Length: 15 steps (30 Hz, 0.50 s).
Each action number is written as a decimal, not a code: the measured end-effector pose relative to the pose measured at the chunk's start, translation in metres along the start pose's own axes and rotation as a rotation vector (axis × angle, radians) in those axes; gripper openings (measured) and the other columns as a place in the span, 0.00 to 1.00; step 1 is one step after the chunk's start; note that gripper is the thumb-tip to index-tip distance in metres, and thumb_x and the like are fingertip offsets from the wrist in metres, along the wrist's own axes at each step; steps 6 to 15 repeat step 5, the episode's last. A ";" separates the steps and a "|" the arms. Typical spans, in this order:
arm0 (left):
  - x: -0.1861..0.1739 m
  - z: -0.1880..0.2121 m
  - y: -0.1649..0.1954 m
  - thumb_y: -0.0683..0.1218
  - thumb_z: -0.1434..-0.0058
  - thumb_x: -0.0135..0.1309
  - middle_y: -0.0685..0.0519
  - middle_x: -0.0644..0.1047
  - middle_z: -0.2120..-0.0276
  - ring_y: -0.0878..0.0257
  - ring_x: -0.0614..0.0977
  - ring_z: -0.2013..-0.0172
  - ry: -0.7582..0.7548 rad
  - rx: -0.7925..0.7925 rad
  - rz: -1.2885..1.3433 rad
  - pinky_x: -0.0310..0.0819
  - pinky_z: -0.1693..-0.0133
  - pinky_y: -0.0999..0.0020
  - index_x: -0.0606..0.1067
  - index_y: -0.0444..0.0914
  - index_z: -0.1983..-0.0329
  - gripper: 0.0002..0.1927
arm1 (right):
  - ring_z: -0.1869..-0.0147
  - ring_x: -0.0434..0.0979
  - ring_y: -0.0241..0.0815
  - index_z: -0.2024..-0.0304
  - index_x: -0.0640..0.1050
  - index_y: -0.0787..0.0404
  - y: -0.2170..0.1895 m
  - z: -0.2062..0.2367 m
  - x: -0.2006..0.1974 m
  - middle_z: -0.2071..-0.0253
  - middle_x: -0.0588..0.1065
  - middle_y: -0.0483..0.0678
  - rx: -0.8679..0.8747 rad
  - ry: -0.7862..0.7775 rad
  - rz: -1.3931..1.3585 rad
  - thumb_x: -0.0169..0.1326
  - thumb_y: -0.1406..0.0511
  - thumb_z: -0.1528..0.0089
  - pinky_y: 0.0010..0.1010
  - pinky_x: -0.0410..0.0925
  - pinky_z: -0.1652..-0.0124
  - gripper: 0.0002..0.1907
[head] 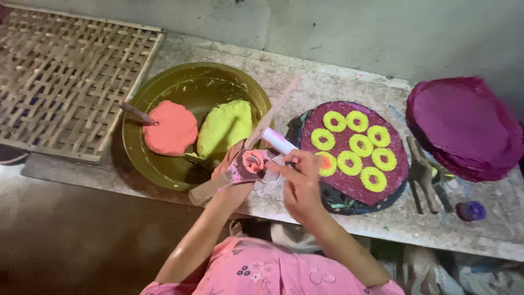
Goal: The person prepares a purple glittery base on a tray, then uses a manual dough press to form yellow dough into ring shapes and places them on the base. They repeat this process to create multiple yellow rings arranged on the purple surface.
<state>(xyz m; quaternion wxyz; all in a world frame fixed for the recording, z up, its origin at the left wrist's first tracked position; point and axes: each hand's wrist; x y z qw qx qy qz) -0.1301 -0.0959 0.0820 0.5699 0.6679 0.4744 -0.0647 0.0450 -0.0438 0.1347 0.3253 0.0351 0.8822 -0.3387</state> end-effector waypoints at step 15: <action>0.021 0.014 0.002 0.58 0.48 0.65 0.49 0.73 0.41 0.50 0.77 0.44 -0.042 0.014 -0.072 0.71 0.48 0.53 0.76 0.46 0.46 0.27 | 0.47 0.62 0.51 0.43 0.81 0.57 0.003 0.024 -0.010 0.52 0.65 0.51 -0.035 -0.068 0.121 0.49 0.80 0.53 0.40 0.58 0.48 0.36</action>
Point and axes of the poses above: each hand's wrist, its own z-axis away from the middle knuckle, its own x-axis out of the palm, y = z × x
